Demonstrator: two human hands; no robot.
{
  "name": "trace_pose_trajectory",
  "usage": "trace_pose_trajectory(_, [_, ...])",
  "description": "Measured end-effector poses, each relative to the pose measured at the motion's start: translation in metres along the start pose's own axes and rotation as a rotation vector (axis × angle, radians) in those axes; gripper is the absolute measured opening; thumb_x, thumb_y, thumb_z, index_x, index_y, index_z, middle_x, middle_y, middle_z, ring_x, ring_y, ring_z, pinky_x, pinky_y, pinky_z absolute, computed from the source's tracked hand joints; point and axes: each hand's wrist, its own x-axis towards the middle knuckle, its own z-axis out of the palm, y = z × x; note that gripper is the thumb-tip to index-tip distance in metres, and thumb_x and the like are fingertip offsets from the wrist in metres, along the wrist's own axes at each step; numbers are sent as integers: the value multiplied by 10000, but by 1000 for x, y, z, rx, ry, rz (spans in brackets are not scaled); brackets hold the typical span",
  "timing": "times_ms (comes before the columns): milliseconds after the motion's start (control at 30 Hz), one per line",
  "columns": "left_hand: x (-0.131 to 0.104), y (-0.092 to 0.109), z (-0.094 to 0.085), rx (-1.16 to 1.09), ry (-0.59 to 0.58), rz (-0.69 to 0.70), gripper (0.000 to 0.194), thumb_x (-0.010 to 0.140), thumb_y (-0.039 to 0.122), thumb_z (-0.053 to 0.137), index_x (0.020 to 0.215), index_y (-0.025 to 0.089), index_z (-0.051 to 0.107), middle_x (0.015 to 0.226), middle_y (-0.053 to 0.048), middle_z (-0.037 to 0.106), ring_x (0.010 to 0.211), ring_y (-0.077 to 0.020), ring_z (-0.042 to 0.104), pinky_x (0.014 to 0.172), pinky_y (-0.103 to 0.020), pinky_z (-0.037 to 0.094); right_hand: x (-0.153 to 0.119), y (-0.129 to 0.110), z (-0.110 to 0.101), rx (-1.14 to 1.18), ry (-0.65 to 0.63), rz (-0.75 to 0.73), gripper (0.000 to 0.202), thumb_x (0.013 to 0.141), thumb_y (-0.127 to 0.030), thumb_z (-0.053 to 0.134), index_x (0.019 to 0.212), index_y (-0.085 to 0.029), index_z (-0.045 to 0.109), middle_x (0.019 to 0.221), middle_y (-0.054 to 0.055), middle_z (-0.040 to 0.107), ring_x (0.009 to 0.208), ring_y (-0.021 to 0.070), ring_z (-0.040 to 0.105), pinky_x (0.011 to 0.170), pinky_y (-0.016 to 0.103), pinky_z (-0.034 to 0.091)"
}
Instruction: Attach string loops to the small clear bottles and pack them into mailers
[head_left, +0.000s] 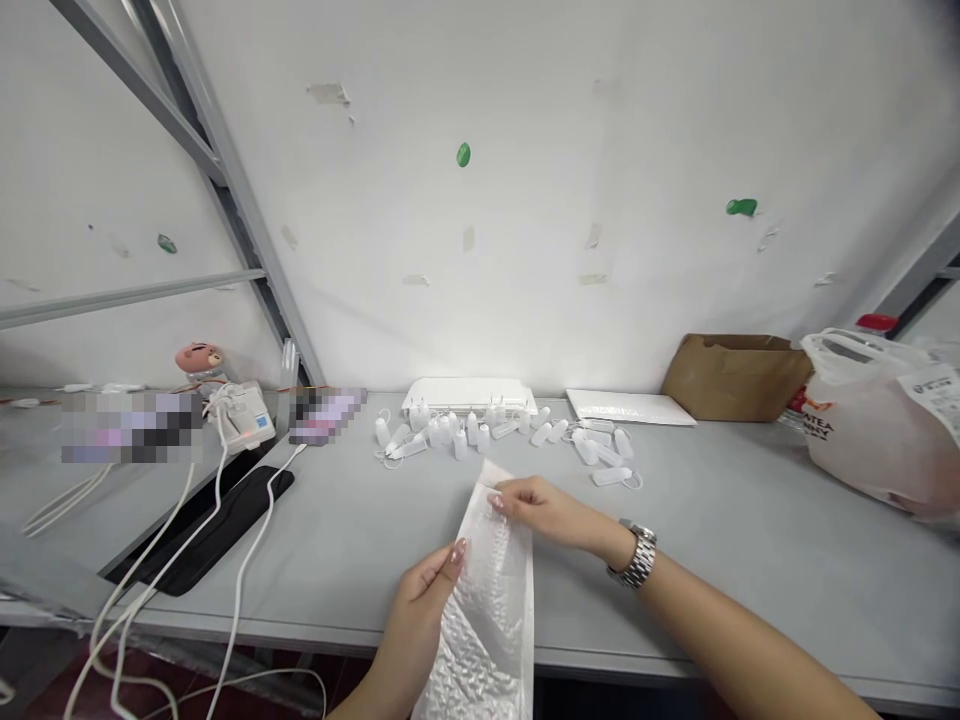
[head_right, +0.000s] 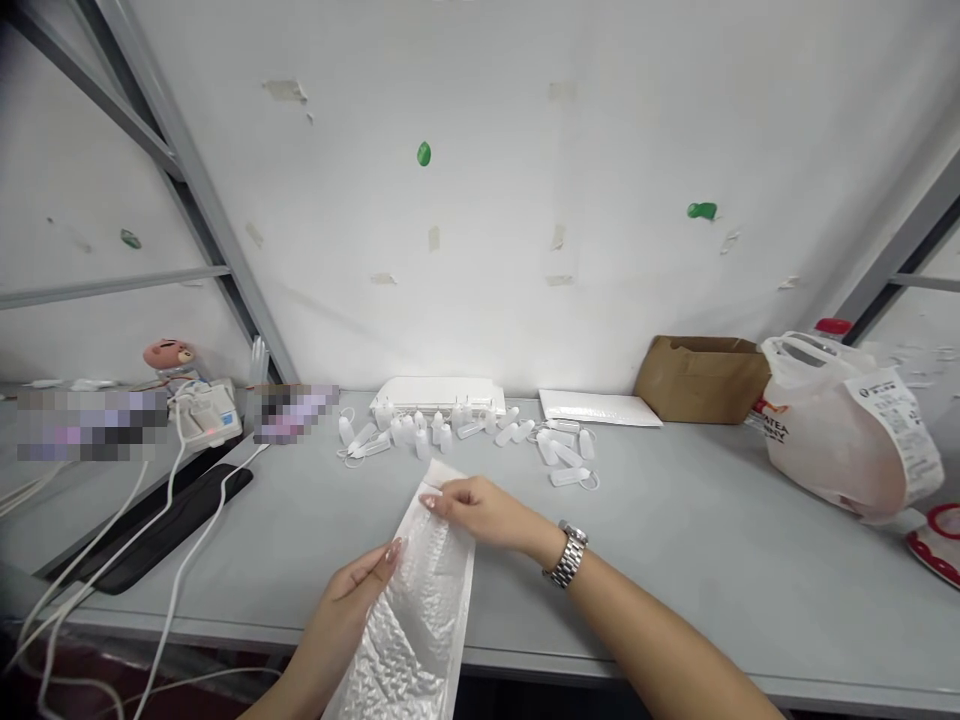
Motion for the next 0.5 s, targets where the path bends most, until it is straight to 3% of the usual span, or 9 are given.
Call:
trace_pose_trajectory(100, [1,2,-5,-9,125,-18,499,668,506,616,1017,150,649,931,-77,701,922,-242,619,828,-312,461,6,13,-21,-102,366,-50,348,889,-416,346,833,-164,580,819,49,576,730,147,532,673,284,428])
trace_pose_trajectory(167, [1,4,-8,-40,196,-62,477,687,489,609,1051,182,630,1016,-71,681,960,-230,611,840,-305,465,9,27,-39,-356,653,-4,265,881,-321,392,886,-145,591,854,78,578,750,171,536,702,312,432])
trace_pose_trajectory(200, [1,5,-8,-57,224,-91,462,691,474,614,1060,197,624,1051,-68,668,976,-229,607,842,-306,469,10,35,-47,-535,728,11,212,859,-246,427,903,-130,598,879,95,576,778,186,527,741,330,423])
trace_pose_trajectory(267, [0,7,-8,-86,263,-133,424,697,434,629,1059,214,622,1099,-61,646,1007,-228,596,852,-309,472,11,51,-60,-887,680,23,267,788,-63,426,982,-120,601,958,118,574,889,223,498,815,358,390])
trace_pose_trajectory(333, [-1,9,-7,-96,278,-145,367,712,396,627,1030,212,638,1109,-59,641,1033,-228,583,869,-311,468,11,64,-68,-1131,580,62,389,726,22,407,1033,-124,596,1020,126,570,937,241,474,828,367,374])
trace_pose_trajectory(500, [-2,13,-5,-91,307,-138,281,732,352,618,964,201,660,1087,-58,652,1048,-232,576,860,-312,482,13,70,-69,-1260,483,75,397,738,15,405,1051,-133,600,1024,117,587,943,249,465,806,366,369])
